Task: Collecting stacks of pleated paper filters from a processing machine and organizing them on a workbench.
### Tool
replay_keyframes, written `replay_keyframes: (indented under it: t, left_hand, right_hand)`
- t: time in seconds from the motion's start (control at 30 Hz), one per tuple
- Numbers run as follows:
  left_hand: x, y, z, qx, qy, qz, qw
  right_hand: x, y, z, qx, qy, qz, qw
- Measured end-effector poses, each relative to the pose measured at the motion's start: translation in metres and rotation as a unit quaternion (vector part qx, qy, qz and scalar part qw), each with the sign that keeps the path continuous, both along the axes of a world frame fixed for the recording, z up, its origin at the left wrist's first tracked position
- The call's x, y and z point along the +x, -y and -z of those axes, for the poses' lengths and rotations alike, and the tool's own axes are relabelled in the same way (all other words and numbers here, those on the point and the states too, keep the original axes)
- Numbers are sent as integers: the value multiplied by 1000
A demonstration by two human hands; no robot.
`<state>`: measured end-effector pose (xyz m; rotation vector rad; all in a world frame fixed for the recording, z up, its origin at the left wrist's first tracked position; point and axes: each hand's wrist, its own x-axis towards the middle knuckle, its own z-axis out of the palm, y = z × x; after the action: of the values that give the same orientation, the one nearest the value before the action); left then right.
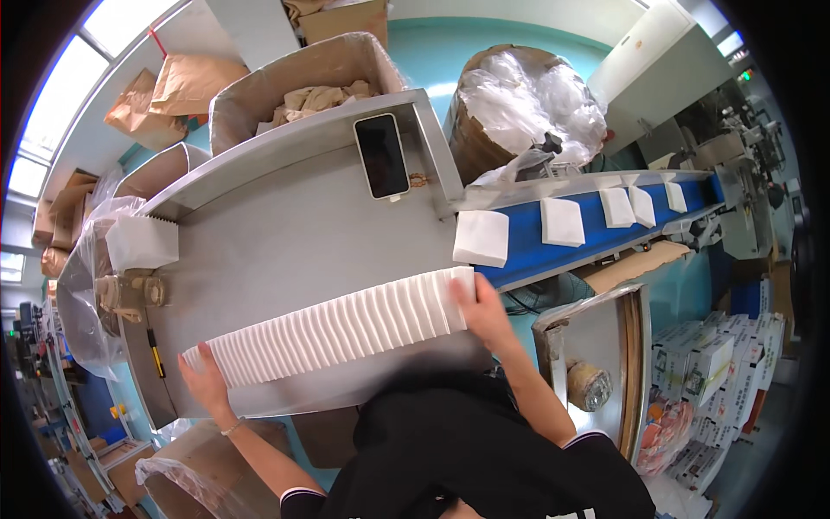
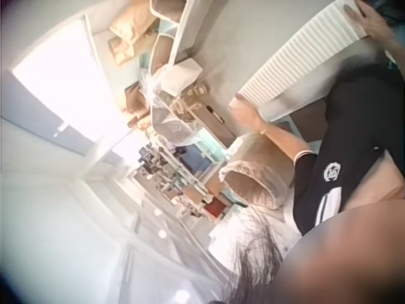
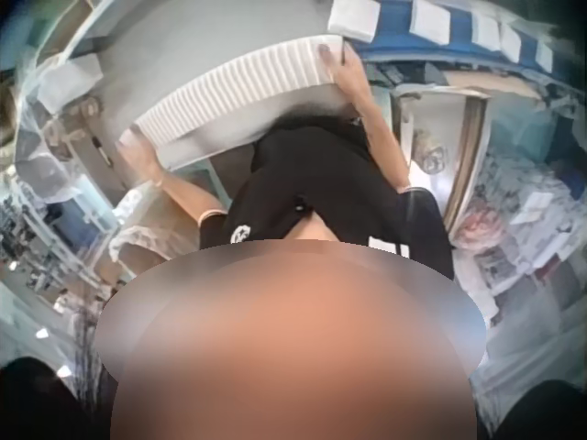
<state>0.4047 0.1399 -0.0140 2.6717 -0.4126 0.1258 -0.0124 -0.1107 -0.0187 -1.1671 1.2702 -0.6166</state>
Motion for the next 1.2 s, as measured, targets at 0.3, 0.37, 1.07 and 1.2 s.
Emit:
replay_keyframes:
  t: [0.3, 0.37, 1.07, 1.2]
  left_hand:
    - [-17, 9, -16, -5, -20, -8, 1000]
    - [-21, 13, -17, -5, -19, -6, 1000]
    - [-17, 14, -5, -11, -22, 10, 1000]
    - [-24, 16, -13, -13, -28, -9, 999]
  right_hand:
    - [-32, -5, 9, 221, 45, -81, 971]
    - [-33, -8, 17, 204, 195, 131, 950]
    - [-9, -5, 19, 49, 55, -40, 996]
    - [2, -11, 20, 107, 133, -45, 984]
